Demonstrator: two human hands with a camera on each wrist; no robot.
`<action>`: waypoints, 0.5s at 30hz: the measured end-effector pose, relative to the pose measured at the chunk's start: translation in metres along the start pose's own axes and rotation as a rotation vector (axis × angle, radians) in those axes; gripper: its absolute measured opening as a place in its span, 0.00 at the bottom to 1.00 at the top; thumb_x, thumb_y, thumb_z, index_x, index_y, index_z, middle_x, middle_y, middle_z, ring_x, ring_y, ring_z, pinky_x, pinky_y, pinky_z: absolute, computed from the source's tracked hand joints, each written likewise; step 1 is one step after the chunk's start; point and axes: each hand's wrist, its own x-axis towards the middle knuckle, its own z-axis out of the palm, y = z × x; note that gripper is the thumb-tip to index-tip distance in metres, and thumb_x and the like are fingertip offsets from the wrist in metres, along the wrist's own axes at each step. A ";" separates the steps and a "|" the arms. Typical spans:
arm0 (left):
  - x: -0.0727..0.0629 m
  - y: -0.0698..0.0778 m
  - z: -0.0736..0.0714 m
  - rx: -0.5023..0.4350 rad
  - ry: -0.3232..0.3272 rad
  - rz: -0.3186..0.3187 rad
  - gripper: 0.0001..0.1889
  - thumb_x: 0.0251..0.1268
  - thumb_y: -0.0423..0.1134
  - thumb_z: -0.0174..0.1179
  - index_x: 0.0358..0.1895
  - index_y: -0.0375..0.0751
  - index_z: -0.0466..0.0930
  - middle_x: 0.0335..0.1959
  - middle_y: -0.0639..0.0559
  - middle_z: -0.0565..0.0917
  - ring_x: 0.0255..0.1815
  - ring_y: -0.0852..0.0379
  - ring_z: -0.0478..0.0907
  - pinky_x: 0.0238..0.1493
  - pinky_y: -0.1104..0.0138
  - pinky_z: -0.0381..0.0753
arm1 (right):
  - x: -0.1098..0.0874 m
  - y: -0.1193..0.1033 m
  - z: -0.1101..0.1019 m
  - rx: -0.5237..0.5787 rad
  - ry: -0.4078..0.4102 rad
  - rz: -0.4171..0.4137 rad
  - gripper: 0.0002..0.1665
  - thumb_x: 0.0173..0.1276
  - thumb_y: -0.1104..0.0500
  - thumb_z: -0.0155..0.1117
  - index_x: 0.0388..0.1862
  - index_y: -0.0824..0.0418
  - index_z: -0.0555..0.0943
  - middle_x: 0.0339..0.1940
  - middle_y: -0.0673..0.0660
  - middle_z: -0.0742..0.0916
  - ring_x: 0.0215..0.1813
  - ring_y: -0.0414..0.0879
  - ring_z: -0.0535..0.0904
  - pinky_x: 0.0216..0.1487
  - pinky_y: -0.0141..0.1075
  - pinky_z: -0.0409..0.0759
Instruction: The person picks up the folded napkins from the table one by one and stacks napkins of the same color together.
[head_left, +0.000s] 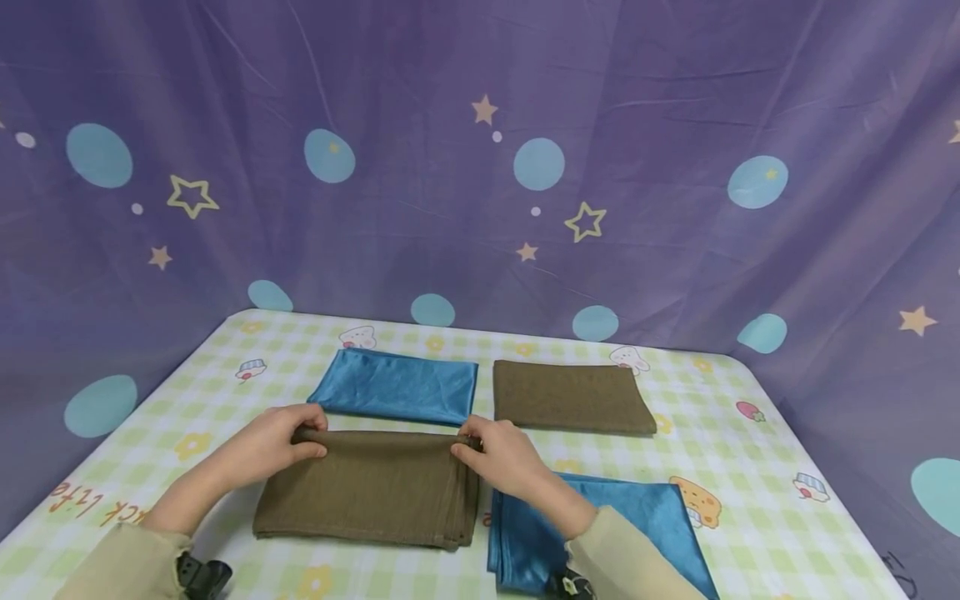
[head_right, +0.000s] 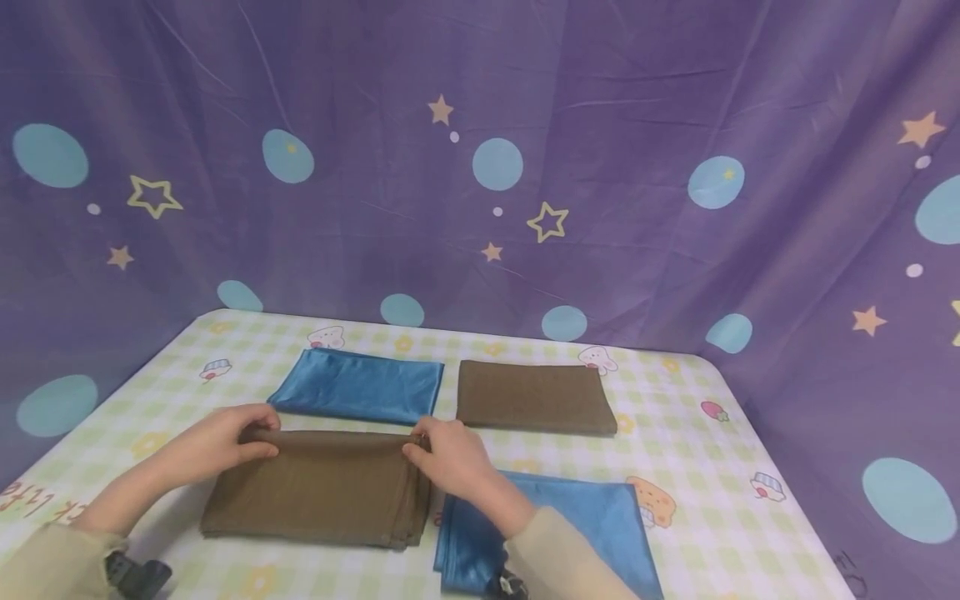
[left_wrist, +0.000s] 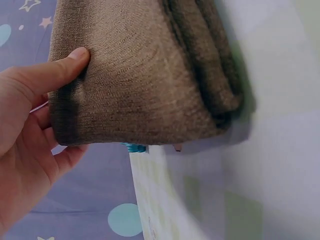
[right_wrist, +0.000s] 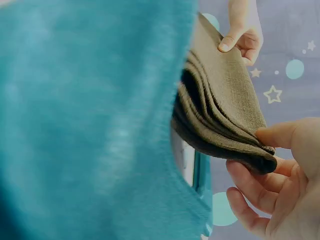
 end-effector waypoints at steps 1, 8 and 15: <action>0.000 0.001 -0.001 0.003 0.011 -0.006 0.11 0.49 0.39 0.67 0.31 0.53 0.73 0.28 0.64 0.75 0.30 0.67 0.70 0.33 0.68 0.72 | 0.000 0.000 -0.001 0.001 0.009 -0.004 0.10 0.66 0.50 0.56 0.39 0.54 0.78 0.23 0.44 0.79 0.20 0.33 0.69 0.23 0.27 0.68; 0.002 0.006 -0.004 -0.005 0.069 -0.006 0.08 0.51 0.40 0.66 0.32 0.52 0.76 0.30 0.63 0.77 0.31 0.66 0.72 0.33 0.67 0.73 | 0.000 0.000 -0.009 -0.003 0.055 -0.011 0.09 0.67 0.51 0.54 0.40 0.53 0.78 0.19 0.43 0.75 0.18 0.34 0.65 0.20 0.28 0.65; 0.001 0.008 -0.006 -0.019 0.095 -0.050 0.06 0.53 0.43 0.65 0.34 0.53 0.78 0.32 0.62 0.78 0.33 0.65 0.74 0.34 0.67 0.74 | 0.001 0.000 -0.018 -0.026 0.126 -0.017 0.07 0.66 0.52 0.56 0.38 0.51 0.78 0.21 0.42 0.76 0.20 0.35 0.66 0.22 0.28 0.65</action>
